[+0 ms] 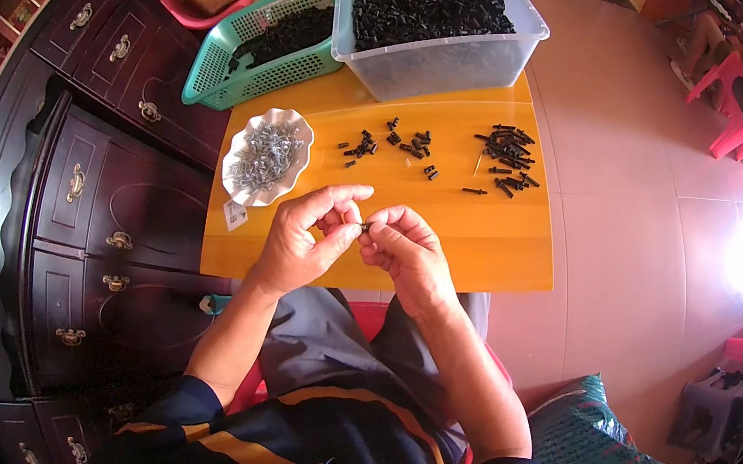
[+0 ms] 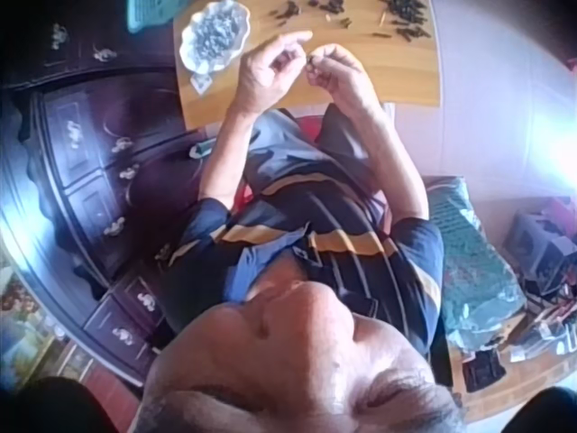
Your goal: Assembling small black plastic components with metal clips at a table.
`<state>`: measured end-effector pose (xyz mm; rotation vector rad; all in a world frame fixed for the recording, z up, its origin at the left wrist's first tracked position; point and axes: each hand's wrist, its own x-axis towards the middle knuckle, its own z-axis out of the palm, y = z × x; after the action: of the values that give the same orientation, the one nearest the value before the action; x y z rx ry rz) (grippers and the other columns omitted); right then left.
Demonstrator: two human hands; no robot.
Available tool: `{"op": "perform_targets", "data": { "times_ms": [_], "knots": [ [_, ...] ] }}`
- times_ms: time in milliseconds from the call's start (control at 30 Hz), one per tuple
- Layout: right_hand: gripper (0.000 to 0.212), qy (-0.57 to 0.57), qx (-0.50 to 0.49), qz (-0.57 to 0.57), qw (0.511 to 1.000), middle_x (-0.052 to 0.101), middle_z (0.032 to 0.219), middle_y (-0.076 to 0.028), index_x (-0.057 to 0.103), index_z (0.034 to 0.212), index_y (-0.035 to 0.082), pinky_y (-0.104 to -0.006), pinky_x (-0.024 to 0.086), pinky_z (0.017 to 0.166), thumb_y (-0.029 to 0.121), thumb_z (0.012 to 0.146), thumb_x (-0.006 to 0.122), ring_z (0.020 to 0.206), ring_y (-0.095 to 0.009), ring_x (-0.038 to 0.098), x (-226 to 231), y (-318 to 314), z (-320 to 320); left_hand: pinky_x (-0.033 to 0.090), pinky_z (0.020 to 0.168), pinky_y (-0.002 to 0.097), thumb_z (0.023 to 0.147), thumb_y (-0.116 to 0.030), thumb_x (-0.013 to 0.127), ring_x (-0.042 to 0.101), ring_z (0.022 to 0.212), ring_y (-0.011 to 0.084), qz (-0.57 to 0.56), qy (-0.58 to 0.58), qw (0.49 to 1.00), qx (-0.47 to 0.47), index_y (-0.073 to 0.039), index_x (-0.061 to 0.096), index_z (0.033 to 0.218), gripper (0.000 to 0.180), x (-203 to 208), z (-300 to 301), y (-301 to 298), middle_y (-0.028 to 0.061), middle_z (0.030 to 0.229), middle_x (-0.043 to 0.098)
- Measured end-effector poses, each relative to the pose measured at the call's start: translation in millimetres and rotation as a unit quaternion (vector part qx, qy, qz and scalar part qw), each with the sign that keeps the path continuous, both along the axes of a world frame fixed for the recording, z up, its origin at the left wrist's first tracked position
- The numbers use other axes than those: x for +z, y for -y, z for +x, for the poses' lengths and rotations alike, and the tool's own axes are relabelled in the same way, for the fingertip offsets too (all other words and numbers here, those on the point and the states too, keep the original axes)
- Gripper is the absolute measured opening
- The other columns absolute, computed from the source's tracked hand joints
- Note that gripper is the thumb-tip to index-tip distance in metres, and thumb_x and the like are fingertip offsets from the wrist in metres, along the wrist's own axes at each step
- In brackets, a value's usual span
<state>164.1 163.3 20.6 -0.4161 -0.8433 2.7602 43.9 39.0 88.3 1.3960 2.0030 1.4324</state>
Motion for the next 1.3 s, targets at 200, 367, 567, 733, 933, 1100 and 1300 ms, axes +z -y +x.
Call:
{"op": "perform_targets", "data": {
  "times_ms": [200, 367, 567, 733, 933, 1100, 1300],
  "knots": [
    [0.004, -0.028, 0.04, -0.01, 0.999, 0.067, 0.091, -0.003, 0.063, 0.102, 0.007, -0.025, 0.054, 0.076, 0.009, 0.099, 0.061, 0.082, -0.01, 0.063, 4.0, 0.4, 1.0, 0.05, 0.068, 0.0186, 0.088, 0.009, 0.066, 0.06, 0.074, 0.0032, -0.056, 0.098, 0.992, -0.051, 0.001, 0.064, 0.119, 0.032, 3.7, -13.7, 10.6, -0.001, 0.087, 0.064],
    [0.005, -0.031, 0.049, -0.01, 0.998, 0.066, 0.09, -0.002, 0.064, 0.102, 0.007, -0.0255, 0.054, 0.076, 0.01, 0.099, 0.061, 0.081, -0.011, 0.064, 5.7, 3.5, 1.3, 0.049, 0.071, 0.0188, 0.091, 0.007, 0.066, 0.059, 0.079, 0.0026, -0.055, 0.206, 0.972, -0.099, 0.002, 0.065, 0.118, 0.028, 2.0, -17.8, 12.1, -0.0029, 0.089, 0.061],
    [0.007, -0.054, 0.081, -0.054, 0.994, 0.066, 0.088, -0.002, 0.063, 0.103, 0.007, -0.0259, 0.053, 0.075, 0.012, 0.1, 0.06, 0.078, -0.012, 0.063, 6.3, 1.2, 2.5, 0.051, 0.072, 0.0237, 0.095, -0.008, 0.068, 0.061, 0.077, 0.0055, -0.075, 0.255, 0.961, -0.073, 0.0, 0.065, 0.121, 0.028, -12.5, -44.7, 3.4, -0.0018, 0.087, 0.066],
    [0.007, -0.03, 0.053, -0.063, 0.996, 0.064, 0.086, -0.002, 0.063, 0.103, 0.007, -0.0262, 0.053, 0.074, 0.013, 0.1, 0.06, 0.075, -0.012, 0.062, 3.3, -2.2, 2.2, 0.055, 0.073, 0.0391, 0.092, -0.016, 0.066, 0.069, 0.078, 0.0308, -0.205, -0.121, 0.968, 0.084, -0.004, 0.058, 0.133, 0.044, -45.5, -56.0, -25.4, 0.0151, 0.092, 0.071],
    [0.007, -0.017, 0.052, -0.063, 0.997, 0.064, 0.086, -0.002, 0.063, 0.103, 0.008, -0.0259, 0.052, 0.074, 0.013, 0.1, 0.061, 0.076, -0.011, 0.061, 6.3, -3.3, 1.5, 0.056, 0.079, 0.0483, 0.095, -0.019, 0.059, 0.069, 0.092, 0.0386, -0.18, -0.271, 0.941, 0.093, -0.006, 0.053, 0.139, 0.046, -75.4, -65.0, -41.4, 0.019, 0.112, 0.069],
    [0.007, -0.012, 0.043, -0.061, 0.997, 0.064, 0.087, -0.002, 0.063, 0.104, 0.008, -0.0259, 0.052, 0.074, 0.014, 0.1, 0.061, 0.076, -0.011, 0.061, 5.4, -5.0, 2.3, 0.056, 0.077, 0.0489, 0.095, -0.021, 0.059, 0.068, 0.091, 0.0383, -0.215, -0.285, 0.928, 0.105, -0.006, 0.054, 0.137, 0.044, -80.8, -64.3, -42.4, 0.0182, 0.11, 0.069],
    [0.009, -0.008, 0.034, -0.067, 0.997, 0.065, 0.088, -0.002, 0.063, 0.104, 0.007, -0.0257, 0.053, 0.075, 0.014, 0.1, 0.06, 0.077, -0.011, 0.062, 3.3, -6.2, 1.7, 0.056, 0.072, 0.0451, 0.091, -0.019, 0.066, 0.068, 0.086, 0.037, -0.134, -0.253, 0.952, 0.106, -0.006, 0.064, 0.123, 0.034, -81.6, -50.4, -25.6, 0.0145, 0.101, 0.068]
  ]
}}
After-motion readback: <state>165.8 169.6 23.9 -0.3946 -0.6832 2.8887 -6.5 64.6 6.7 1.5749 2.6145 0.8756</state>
